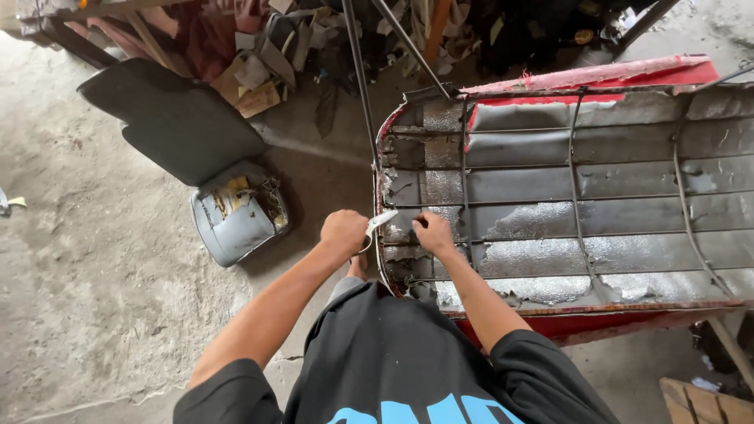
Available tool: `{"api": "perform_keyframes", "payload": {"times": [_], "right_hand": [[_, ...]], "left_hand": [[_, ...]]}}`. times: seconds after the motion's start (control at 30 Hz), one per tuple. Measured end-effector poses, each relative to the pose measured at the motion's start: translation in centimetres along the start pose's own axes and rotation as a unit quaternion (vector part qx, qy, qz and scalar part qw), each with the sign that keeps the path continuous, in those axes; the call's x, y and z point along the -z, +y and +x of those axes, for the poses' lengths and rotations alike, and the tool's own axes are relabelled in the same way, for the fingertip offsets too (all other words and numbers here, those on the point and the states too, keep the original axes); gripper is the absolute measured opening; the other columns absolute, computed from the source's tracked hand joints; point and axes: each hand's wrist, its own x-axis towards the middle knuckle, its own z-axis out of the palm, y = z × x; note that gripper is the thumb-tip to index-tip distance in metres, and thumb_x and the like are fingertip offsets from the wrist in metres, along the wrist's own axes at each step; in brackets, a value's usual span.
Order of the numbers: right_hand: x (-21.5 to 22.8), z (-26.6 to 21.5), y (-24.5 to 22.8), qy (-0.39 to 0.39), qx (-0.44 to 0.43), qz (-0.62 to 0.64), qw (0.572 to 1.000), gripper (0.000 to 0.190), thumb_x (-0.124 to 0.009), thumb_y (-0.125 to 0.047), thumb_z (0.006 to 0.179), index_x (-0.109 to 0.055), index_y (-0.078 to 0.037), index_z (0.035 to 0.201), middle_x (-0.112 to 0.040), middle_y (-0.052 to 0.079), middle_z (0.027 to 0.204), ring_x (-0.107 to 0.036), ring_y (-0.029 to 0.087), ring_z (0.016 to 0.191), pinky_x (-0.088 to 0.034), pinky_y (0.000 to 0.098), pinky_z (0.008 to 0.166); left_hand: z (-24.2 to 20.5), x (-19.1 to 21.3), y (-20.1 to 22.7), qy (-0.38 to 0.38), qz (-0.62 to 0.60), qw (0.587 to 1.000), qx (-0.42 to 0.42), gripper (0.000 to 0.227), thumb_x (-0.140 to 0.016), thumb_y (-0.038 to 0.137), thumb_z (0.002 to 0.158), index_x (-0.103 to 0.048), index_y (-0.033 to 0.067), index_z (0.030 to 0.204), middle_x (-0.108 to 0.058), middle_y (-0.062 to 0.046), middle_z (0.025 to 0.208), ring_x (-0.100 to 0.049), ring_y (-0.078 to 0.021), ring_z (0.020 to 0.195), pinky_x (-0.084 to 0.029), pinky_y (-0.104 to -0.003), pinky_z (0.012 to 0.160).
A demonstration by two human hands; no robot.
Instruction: Removing old upholstery from a metal frame using scissors
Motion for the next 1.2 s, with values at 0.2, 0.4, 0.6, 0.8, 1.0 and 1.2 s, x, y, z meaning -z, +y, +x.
{"api": "perform_keyframes", "payload": {"times": [0.2, 0.4, 0.6, 0.8, 1.0, 1.2], "right_hand": [[0.9, -2.1, -5.8, -0.028, -0.012, 0.044, 0.999, 0.04, -0.07, -0.046, 0.096, -0.078, -0.014, 0.119, -0.077, 0.014, 0.113, -0.071, 0.035, 0.114, -0.058, 0.0475, 0.096], [-1.9, 0.4, -6.6, 0.032, 0.066, -0.002, 0.997, 0.036, -0.072, -0.032, 0.095, -0.068, -0.014, 0.125, -0.073, 0.011, 0.109, -0.073, 0.032, 0.106, -0.061, 0.0483, 0.091], [-2.2, 0.6, -7.3, 0.072, 0.12, -0.069, 0.988, 0.008, -0.058, -0.01, 0.094, -0.064, -0.004, 0.096, -0.073, 0.019, 0.1, -0.069, 0.039, 0.087, -0.054, 0.0508, 0.071], [-3.1, 0.6, -6.6, -0.011, 0.017, -0.102, 0.995, 0.04, -0.044, -0.031, 0.107, -0.059, -0.003, 0.083, -0.068, 0.018, 0.08, -0.064, 0.033, 0.07, -0.05, 0.0473, 0.062], [-2.7, 1.0, -5.1, 0.038, -0.071, 0.13, 0.988, 0.031, -0.052, -0.032, 0.105, -0.06, -0.004, 0.094, -0.065, 0.015, 0.098, -0.057, 0.03, 0.092, -0.039, 0.0435, 0.082], [-1.1, 0.4, -9.7, 0.081, -0.257, 0.326, 0.906, 0.035, -0.06, -0.03, 0.104, -0.076, -0.003, 0.119, -0.075, 0.013, 0.121, -0.066, 0.028, 0.109, -0.046, 0.0393, 0.093]], "left_hand": [[-7.3, -4.1, -2.1, -0.031, -0.179, 0.979, 0.097, 0.039, -0.071, 0.045, 0.082, -0.078, 0.0078, 0.093, -0.074, -0.018, 0.093, -0.076, -0.0435, 0.094, -0.062, -0.058, 0.081], [-17.4, -10.7, -1.9, -0.016, -0.342, 0.895, 0.284, 0.038, -0.072, 0.043, 0.083, -0.077, 0.0059, 0.091, -0.074, -0.02, 0.087, -0.074, -0.043, 0.094, -0.06, -0.056, 0.082], [-24.0, -20.8, -1.7, -0.068, -0.366, 0.83, 0.415, 0.059, -0.067, 0.068, 0.083, -0.077, 0.0108, 0.092, -0.08, -0.014, 0.092, -0.074, -0.0366, 0.093, -0.052, -0.046, 0.076], [-24.4, -25.1, -1.5, -0.092, -0.373, 0.782, 0.49, 0.071, -0.064, 0.083, 0.071, -0.076, 0.0169, 0.096, -0.08, -0.013, 0.1, -0.073, -0.0352, 0.103, -0.053, -0.043, 0.088], [-18.7, -26.3, -3.6, 0.041, -0.495, 0.71, 0.499, 0.054, -0.084, 0.055, 0.068, -0.073, 0.0033, 0.074, -0.064, -0.012, 0.064, -0.059, -0.0226, 0.061, -0.045, -0.036, 0.061], [-11.4, -19.6, -9.4, -0.039, -0.421, 0.808, 0.41, 0.056, -0.077, 0.066, 0.073, -0.079, 0.0126, 0.088, -0.078, -0.013, 0.083, -0.075, -0.0292, 0.083, -0.054, -0.038, 0.08]]}}
